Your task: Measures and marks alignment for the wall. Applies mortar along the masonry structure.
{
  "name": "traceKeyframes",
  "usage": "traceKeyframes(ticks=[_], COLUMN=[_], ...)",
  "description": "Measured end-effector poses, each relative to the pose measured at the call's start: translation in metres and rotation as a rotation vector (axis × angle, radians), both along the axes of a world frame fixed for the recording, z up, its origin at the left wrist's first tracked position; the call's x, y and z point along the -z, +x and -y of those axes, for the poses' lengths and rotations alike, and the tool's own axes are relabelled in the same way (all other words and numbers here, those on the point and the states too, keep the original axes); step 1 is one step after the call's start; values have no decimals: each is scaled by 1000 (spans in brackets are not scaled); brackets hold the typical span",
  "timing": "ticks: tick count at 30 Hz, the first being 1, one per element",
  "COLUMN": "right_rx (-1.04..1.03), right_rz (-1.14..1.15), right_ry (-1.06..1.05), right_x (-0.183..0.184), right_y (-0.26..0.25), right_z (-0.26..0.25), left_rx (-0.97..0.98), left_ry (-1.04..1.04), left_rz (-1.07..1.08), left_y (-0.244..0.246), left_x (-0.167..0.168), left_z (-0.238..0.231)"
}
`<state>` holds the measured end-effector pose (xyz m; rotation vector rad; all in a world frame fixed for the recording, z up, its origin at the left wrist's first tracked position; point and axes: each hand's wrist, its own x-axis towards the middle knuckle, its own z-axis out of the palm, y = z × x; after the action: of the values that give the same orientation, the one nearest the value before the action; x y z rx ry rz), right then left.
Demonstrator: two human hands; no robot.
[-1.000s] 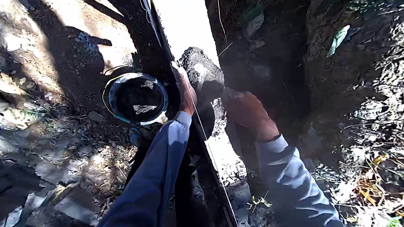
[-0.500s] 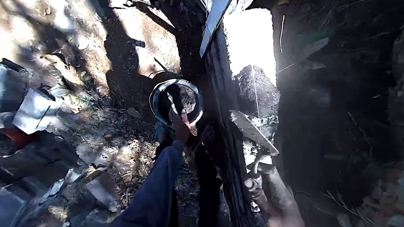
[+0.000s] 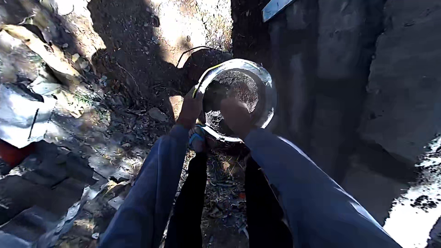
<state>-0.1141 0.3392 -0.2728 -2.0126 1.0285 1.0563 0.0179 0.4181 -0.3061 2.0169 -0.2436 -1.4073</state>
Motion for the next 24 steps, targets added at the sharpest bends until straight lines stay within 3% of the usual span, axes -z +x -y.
traceKeyframes(ticks=[4, 7, 9, 12, 14, 17, 24], right_rx=[50, 284, 312, 296, 276, 274, 478], right_rz=[33, 44, -93, -203, -133, -31, 217], right_ry=[91, -51, -130, 88, 222, 312, 359], right_x=[-38, -40, -25, 9, 34, 44, 34], right_y=[-72, -122, -126, -105, -90, -90, -112], right_z=[-13, -11, -1, -10, -32, -55, -52], left_rx=[109, 157, 202, 188, 167, 168, 186], left_ry=[-151, -169, -83, -44, -42, -33, -85], left_rz=[-34, 3, 3, -26, -47, -41, -6], left_y=[7, -4, -11, -24, -31, -35, -12], left_x=[2, -15, -32, -38, -40, -39, -20], left_z=[12, 1, -7, -28, -33, -37, -18])
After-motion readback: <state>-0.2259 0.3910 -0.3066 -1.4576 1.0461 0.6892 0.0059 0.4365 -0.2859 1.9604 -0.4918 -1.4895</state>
